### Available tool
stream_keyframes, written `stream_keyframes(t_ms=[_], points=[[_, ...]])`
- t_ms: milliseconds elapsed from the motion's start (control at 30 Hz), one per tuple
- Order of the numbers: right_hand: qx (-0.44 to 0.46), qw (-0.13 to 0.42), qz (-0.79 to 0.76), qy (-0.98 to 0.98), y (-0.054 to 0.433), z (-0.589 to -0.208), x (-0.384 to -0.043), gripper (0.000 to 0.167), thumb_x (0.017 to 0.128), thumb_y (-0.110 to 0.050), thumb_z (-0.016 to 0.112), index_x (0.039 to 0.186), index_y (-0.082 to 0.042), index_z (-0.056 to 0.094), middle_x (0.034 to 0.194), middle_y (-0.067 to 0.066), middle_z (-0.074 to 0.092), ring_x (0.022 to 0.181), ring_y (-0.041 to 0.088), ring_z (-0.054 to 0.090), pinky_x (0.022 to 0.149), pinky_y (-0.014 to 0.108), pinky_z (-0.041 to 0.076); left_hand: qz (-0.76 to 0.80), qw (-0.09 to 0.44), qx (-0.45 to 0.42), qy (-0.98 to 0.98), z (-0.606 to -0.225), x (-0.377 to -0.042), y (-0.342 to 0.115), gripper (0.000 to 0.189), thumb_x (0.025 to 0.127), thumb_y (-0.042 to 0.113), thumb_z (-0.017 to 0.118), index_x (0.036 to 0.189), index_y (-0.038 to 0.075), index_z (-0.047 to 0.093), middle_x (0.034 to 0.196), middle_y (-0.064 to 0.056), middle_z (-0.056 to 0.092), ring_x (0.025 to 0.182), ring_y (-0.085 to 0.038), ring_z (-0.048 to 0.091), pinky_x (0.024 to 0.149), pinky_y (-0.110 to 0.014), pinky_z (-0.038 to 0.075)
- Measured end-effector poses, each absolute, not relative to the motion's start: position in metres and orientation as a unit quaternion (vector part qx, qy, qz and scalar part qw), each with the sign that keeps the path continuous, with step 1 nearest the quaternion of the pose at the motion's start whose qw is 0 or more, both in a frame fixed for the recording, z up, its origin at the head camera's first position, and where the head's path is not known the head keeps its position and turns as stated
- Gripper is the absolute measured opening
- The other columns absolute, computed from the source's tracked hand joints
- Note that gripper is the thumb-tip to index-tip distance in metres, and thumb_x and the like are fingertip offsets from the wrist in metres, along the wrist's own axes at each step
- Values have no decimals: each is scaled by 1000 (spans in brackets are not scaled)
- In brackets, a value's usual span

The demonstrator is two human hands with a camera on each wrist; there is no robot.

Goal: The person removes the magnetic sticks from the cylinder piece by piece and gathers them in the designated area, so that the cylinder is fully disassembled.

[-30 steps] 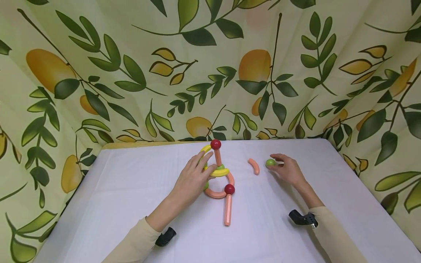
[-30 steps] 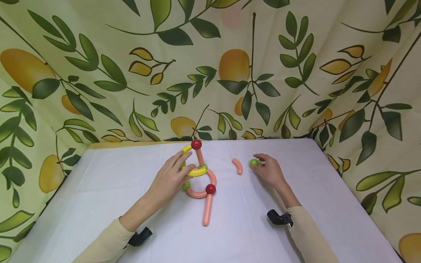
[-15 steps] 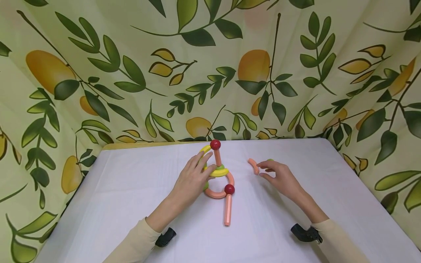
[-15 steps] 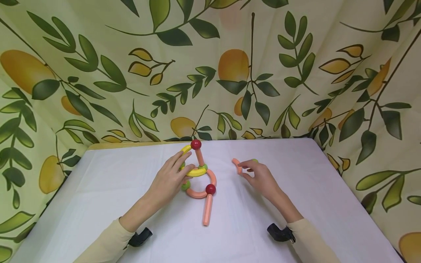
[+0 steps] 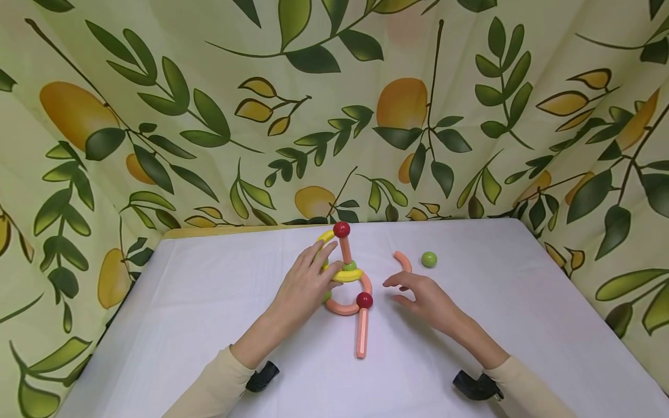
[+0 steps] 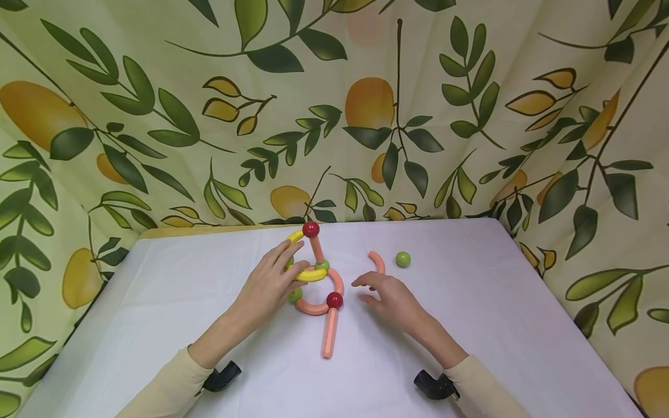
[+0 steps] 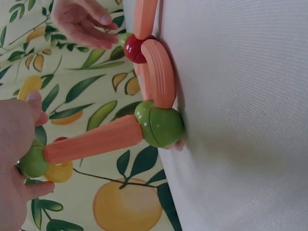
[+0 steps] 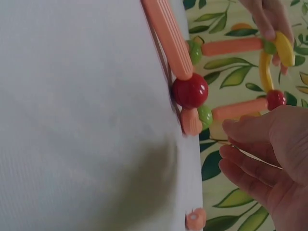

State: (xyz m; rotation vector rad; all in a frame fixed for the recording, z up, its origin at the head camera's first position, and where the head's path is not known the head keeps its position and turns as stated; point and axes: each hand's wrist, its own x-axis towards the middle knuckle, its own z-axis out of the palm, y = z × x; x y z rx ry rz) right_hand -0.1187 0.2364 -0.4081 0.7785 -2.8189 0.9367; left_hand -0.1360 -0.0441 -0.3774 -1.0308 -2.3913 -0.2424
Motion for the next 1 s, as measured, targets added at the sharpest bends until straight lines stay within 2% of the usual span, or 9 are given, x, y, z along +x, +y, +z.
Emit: stream_keyframes(t_ms=[333,467,733,1000], points=[[321,38,282,-903,217,-410,-110,38,79,2,79,113,-13,70,112,-6,70,108,13,64,91,35,54,-104,243,-378,-887,-377,-135,-44,36,86,30,76,117,14,65,145,-15,45,138,-36,36,112,-47,34],[333,33,275,-901,212,-410,-107,38,79,2,79,114,-12,71,113,-6,70,110,13,64,94,35,52,-105,237,-379,-888,-376,-135,-44,35,89,36,72,116,15,65,145,-15,45,139,-35,35,112,-48,34],[336,24,262,-904,205,-411,-104,36,79,1,79,111,-14,71,116,-2,70,112,14,63,95,35,51,-114,245,-388,-881,-377,-136,-45,27,92,31,70,111,14,66,144,-17,45,138,-37,36,112,-49,33],[349,20,250,-903,199,-412,-102,36,78,0,80,111,-13,71,113,-5,70,109,13,64,94,35,52,-124,250,-390,-878,-378,-137,-46,23,93,28,68,111,14,66,144,-16,46,138,-37,36,112,-48,33]])
